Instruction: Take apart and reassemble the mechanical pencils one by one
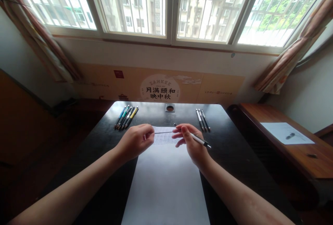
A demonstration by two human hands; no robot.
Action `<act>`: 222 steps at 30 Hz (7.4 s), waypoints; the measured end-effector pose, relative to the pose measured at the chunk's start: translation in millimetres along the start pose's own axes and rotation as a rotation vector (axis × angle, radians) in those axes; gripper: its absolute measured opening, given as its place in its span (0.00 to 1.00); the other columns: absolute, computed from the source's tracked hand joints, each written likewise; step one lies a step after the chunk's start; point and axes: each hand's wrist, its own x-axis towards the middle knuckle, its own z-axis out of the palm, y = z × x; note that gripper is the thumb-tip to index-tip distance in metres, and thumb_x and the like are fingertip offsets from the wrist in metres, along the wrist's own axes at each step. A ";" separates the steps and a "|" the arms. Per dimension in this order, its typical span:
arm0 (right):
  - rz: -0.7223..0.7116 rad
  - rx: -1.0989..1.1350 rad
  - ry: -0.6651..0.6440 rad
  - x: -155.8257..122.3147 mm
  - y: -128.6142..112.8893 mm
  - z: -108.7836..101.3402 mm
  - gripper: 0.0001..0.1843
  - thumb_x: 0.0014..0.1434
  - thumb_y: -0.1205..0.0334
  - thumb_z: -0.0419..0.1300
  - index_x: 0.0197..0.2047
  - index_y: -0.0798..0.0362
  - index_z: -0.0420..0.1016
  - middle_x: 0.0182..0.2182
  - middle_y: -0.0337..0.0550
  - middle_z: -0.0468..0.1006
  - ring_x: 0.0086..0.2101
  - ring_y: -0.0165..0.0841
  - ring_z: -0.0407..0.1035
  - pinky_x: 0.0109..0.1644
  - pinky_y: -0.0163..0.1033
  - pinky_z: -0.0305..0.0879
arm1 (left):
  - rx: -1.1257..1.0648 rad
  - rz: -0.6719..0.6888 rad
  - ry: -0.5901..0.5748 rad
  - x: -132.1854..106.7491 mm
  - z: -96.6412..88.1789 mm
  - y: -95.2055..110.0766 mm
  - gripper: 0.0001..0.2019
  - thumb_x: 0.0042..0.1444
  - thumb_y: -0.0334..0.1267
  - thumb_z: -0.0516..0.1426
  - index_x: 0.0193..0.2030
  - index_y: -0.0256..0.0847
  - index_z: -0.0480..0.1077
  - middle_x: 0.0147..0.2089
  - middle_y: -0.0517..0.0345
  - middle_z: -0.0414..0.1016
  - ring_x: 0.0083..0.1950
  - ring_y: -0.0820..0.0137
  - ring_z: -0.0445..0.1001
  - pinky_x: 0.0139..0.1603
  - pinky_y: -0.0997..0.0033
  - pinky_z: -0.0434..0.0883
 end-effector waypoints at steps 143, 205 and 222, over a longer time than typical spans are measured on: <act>-0.361 -1.068 -0.892 1.3 -32.8 -23.0 0.24 0.50 0.82 0.60 0.41 0.45 0.83 0.53 0.41 0.79 0.55 0.43 0.72 0.60 0.50 0.69 | 0.211 0.095 -0.449 -0.2 -13.9 2.9 0.05 0.62 0.34 0.53 0.36 0.40 0.70 0.36 0.58 0.76 0.32 0.68 0.72 0.30 0.70 0.62; -0.538 -1.137 -0.675 10.4 -1.9 9.4 0.06 0.64 0.67 0.65 0.44 0.50 0.80 0.38 0.44 0.84 0.38 0.39 0.73 0.48 0.46 0.66 | 0.023 -0.087 -0.106 4.8 -12.3 -15.7 0.12 0.67 0.41 0.50 0.37 0.39 0.70 0.34 0.55 0.75 0.33 0.68 0.71 0.33 0.70 0.63; -0.519 -0.932 -0.285 0.5 -18.5 -0.9 0.07 0.64 0.67 0.63 0.46 0.51 0.79 0.33 0.43 0.80 0.33 0.36 0.73 0.39 0.41 0.70 | -0.081 -0.050 -0.256 0.5 -6.3 -0.4 0.24 0.70 0.48 0.42 0.27 0.40 0.62 0.26 0.59 0.68 0.26 0.71 0.63 0.29 0.71 0.55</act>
